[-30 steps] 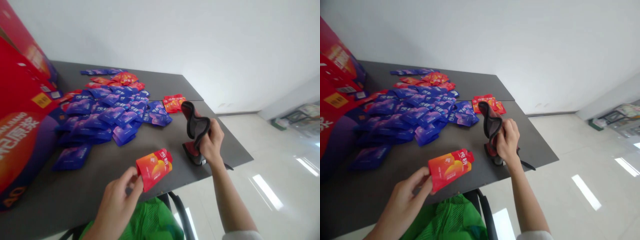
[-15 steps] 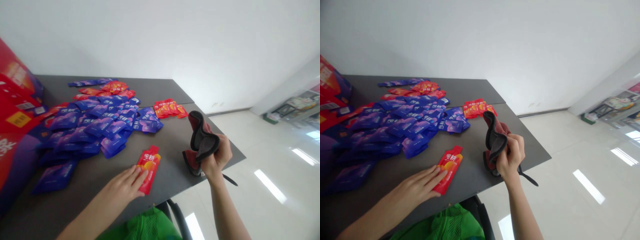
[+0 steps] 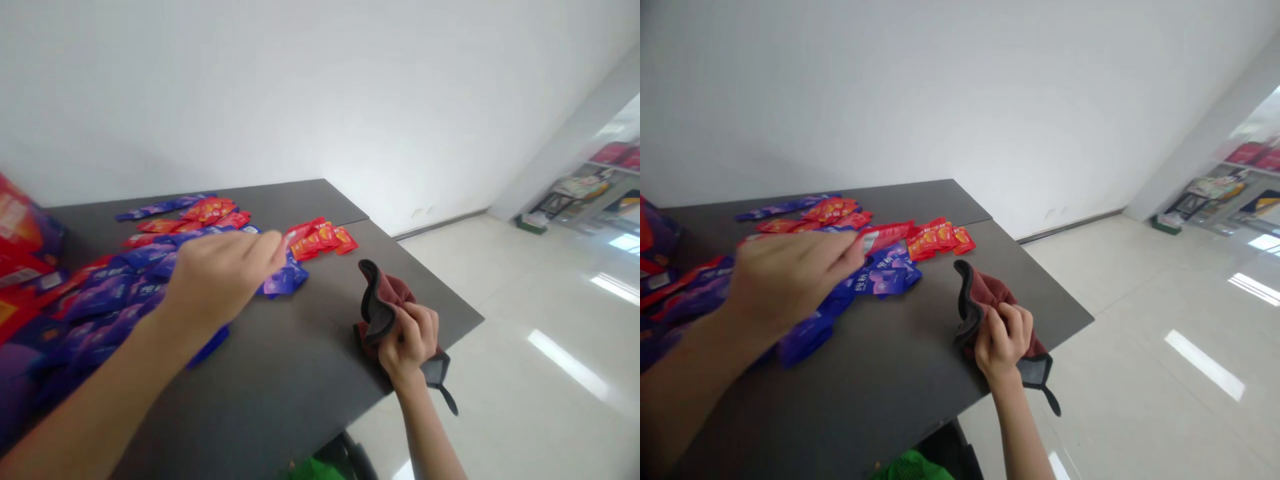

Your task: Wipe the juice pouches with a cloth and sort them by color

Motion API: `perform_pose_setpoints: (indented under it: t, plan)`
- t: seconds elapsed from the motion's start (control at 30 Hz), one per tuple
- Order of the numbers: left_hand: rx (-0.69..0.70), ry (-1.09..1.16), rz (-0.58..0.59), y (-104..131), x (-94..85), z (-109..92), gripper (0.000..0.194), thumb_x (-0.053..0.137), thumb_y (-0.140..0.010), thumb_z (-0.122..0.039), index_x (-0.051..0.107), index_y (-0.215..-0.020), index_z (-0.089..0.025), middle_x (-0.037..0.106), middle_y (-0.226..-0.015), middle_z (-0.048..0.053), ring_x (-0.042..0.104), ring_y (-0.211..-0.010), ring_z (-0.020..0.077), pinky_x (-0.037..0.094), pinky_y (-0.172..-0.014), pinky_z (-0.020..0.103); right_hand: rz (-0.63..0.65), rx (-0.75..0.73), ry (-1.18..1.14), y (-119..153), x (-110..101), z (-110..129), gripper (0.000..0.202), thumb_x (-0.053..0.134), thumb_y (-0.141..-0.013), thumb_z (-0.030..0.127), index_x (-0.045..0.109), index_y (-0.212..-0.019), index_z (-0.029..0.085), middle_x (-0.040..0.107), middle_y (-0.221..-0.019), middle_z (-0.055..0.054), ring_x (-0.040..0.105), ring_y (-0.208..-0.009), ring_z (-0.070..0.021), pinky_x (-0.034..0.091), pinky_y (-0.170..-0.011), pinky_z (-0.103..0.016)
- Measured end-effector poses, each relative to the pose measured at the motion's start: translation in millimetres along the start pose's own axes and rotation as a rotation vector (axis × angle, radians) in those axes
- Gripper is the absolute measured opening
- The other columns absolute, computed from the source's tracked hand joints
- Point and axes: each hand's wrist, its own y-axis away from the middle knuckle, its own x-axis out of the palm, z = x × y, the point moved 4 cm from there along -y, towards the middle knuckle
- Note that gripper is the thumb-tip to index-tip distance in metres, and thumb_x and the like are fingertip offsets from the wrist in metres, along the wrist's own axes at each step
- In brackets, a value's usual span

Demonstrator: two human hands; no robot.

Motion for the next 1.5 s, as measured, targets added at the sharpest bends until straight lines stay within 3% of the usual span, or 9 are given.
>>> perform_pose_setpoints:
  t: [0.07, 0.23, 0.37, 0.5, 0.67, 1.0, 1.13, 1.3, 1.5]
  plan:
    - [-0.14, 0.009, 0.145, -36.9, 35.2, 11.0, 0.051, 0.017, -0.096, -0.037, 0.061, -0.082, -0.015, 0.064, -0.071, 0.009, 0.064, -0.076, 0.0246, 0.043, -0.065, 0.034, 0.005, -0.056, 0.05, 1.5, -1.2, 5.2, 0.016, 0.056, -0.078, 0.01, 0.057, -0.088, 0.023, 0.053, -0.085, -0.004, 0.05, -0.08, -0.0193, 0.045, -0.066, -0.035]
    - [-0.167, 0.089, 0.365, -93.9, 124.6, 1.8, 0.043, 0.023, -0.096, -0.032, 0.06, -0.096, -0.01, 0.067, -0.092, 0.017, 0.064, -0.092, 0.0305, 0.043, -0.075, 0.039, -0.02, -0.06, 0.131, 4.1, -4.6, 9.1, 0.02, 0.059, -0.074, 0.007, 0.059, -0.088, 0.021, 0.054, -0.085, -0.005, 0.049, -0.083, -0.0209, 0.044, -0.065, -0.036]
    - [-0.132, 0.118, 0.447, -101.4, 170.6, -17.6, 0.035, 0.037, -0.094, -0.037, 0.058, -0.104, -0.011, 0.065, -0.099, 0.012, 0.062, -0.093, 0.0232, 0.046, -0.081, 0.041, -0.022, -0.048, 0.155, 4.3, -4.8, 7.4, 0.02, 0.06, -0.074, 0.007, 0.061, -0.086, 0.022, 0.054, -0.085, -0.005, 0.049, -0.084, -0.0209, 0.044, -0.065, -0.035]
    - [-0.054, 0.178, 0.577, -89.0, 199.7, -37.0, 0.031, 0.052, -0.088, -0.038, 0.058, -0.107, -0.013, 0.062, -0.103, 0.007, 0.06, -0.091, 0.0183, 0.05, -0.081, 0.04, 0.001, -0.002, 0.11, 2.8, -5.6, 5.1, 0.019, 0.059, -0.075, 0.009, 0.061, -0.089, 0.022, 0.055, -0.085, -0.006, 0.05, -0.083, -0.0211, 0.045, -0.065, -0.036]
    - [-0.011, 0.249, 0.629, -75.3, 208.9, -35.5, 0.036, 0.048, -0.09, -0.041, 0.056, -0.112, -0.014, 0.062, -0.105, 0.008, 0.06, -0.095, 0.02, 0.048, -0.085, 0.044, -0.035, 0.031, 0.064, 0.4, -9.1, 5.0, 0.021, 0.055, -0.076, 0.007, 0.06, -0.091, 0.021, 0.053, -0.082, -0.006, 0.05, -0.08, -0.0205, 0.045, -0.063, -0.036]
    - [-0.112, 0.405, 0.528, -71.1, 184.8, -7.4, 0.047, 0.027, -0.093, -0.049, 0.056, -0.123, -0.029, 0.066, -0.113, 0.007, 0.061, -0.104, 0.0264, 0.045, -0.087, 0.038, -0.073, 0.058, 0.056, 2.5, -6.6, 0.4, 0.024, 0.057, -0.075, 0.008, 0.06, -0.093, 0.023, 0.054, -0.082, -0.004, 0.051, -0.077, -0.02, 0.046, -0.062, -0.035]
    - [-0.167, 0.479, 0.531, -78.3, 202.9, 7.4, 0.053, 0.03, -0.092, -0.051, 0.047, -0.133, -0.021, 0.059, -0.126, 0.01, 0.054, -0.116, 0.026, 0.041, -0.096, 0.038, -0.064, 0.065, 0.062, 0.0, -5.9, 1.9, 0.021, 0.058, -0.075, 0.008, 0.06, -0.091, 0.022, 0.054, -0.082, -0.004, 0.051, -0.077, -0.0193, 0.046, -0.063, -0.035]
    - [-0.08, 0.619, 0.627, -77.1, 231.6, -0.4, 0.045, 0.045, -0.09, -0.046, 0.055, -0.121, -0.014, 0.06, -0.123, 0.013, 0.057, -0.111, 0.0228, 0.042, -0.097, 0.045, -0.024, 0.07, 0.049, -2.2, -5.7, 2.2, 0.019, 0.057, -0.076, 0.008, 0.061, -0.09, 0.021, 0.056, -0.082, -0.005, 0.051, -0.077, -0.0193, 0.046, -0.063, -0.035]
    - [-0.019, 0.679, 0.588, -65.5, 225.4, -10.4, 0.043, 0.038, -0.093, -0.039, 0.05, -0.13, -0.022, 0.047, -0.139, 0.006, 0.037, -0.132, 0.0202, 0.031, -0.107, 0.035, -0.051, 0.066, 0.039, -1.4, -5.6, 0.4, 0.021, 0.058, -0.075, 0.007, 0.06, -0.09, 0.021, 0.056, -0.082, -0.005, 0.052, -0.077, -0.0195, 0.046, -0.063, -0.035]
